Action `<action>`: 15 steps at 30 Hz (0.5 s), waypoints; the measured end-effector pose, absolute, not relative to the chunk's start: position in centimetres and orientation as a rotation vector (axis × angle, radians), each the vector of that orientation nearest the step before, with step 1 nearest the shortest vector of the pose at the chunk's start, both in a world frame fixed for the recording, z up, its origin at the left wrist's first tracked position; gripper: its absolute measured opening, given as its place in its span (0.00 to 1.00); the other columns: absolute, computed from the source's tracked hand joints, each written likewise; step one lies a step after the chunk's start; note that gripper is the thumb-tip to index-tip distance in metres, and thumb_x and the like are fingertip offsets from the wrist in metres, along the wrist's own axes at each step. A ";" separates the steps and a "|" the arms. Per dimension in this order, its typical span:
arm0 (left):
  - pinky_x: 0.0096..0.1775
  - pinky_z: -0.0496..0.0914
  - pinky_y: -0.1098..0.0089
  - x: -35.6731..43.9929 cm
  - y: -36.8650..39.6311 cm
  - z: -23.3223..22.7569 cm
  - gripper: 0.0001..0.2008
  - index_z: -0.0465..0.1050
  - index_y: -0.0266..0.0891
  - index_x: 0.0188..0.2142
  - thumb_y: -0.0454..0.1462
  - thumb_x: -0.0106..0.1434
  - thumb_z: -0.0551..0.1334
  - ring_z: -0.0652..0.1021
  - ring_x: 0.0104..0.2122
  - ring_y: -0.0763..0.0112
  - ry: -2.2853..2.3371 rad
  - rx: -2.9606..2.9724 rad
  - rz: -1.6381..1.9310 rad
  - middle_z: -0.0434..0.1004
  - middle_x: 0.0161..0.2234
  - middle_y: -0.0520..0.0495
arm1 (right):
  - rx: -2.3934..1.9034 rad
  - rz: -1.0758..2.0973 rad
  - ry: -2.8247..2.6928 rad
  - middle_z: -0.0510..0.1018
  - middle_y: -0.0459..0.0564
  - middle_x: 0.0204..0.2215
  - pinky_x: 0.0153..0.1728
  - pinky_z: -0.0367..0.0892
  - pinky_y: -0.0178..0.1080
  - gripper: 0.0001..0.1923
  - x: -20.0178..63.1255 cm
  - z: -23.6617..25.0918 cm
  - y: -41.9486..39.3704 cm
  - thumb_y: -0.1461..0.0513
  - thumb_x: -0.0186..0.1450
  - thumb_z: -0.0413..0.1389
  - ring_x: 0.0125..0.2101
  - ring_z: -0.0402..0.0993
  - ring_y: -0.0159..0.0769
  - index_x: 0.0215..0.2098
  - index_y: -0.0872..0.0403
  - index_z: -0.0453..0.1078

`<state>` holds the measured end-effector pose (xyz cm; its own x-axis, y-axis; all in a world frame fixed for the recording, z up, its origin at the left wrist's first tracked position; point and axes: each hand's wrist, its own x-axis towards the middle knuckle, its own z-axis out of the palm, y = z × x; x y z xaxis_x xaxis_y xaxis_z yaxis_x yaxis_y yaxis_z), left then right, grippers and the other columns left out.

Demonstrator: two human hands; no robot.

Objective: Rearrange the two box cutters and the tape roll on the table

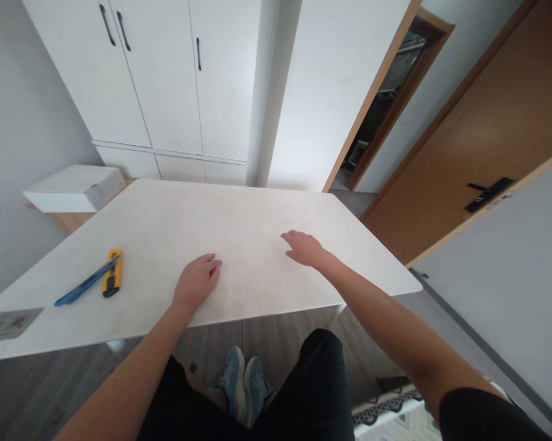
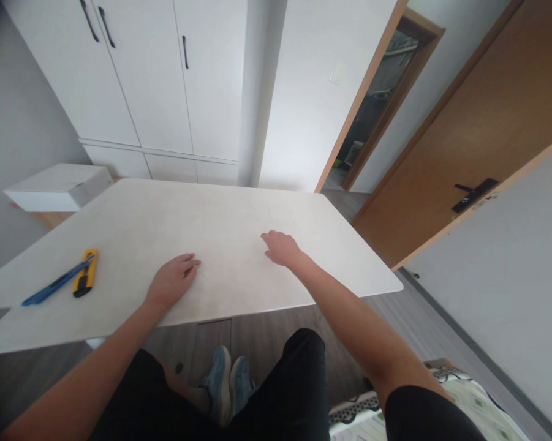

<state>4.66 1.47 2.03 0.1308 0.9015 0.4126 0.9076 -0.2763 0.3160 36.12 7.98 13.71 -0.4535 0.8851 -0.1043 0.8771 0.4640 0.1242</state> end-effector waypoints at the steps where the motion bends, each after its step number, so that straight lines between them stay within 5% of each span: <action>1: 0.57 0.69 0.58 4.6 1.5 2.0 0.22 0.81 0.39 0.42 0.42 0.67 0.49 0.77 0.52 0.58 -1.878 -2.356 -0.848 0.79 0.51 0.40 | 1.511 0.036 2.650 0.70 0.56 0.56 0.50 0.65 0.43 0.22 34.9 13.3 7.5 0.59 0.68 0.54 0.54 0.69 0.45 0.60 0.50 0.63; 7: 0.57 0.69 0.58 4.5 1.6 1.8 0.22 0.81 0.39 0.43 0.42 0.68 0.49 0.77 0.52 0.58 -1.867 -2.358 -0.813 0.79 0.51 0.40 | 1.470 -0.210 2.876 0.73 0.55 0.54 0.49 0.65 0.41 0.23 30.7 8.5 5.9 0.49 0.70 0.52 0.52 0.71 0.43 0.58 0.51 0.67; 15: 0.57 0.69 0.59 4.3 1.6 1.6 0.21 0.81 0.39 0.44 0.43 0.68 0.50 0.77 0.51 0.59 -1.839 -2.362 -0.819 0.79 0.51 0.40 | 1.592 -0.114 3.033 0.67 0.61 0.61 0.61 0.52 0.47 0.30 31.4 4.3 4.7 0.46 0.70 0.50 0.61 0.60 0.45 0.61 0.56 0.64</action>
<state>4.30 1.60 1.60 0.1587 0.8917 0.4240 0.9118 -0.2971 0.2835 31.37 4.70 4.35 -0.5368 0.8147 0.2194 0.7960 0.5752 -0.1885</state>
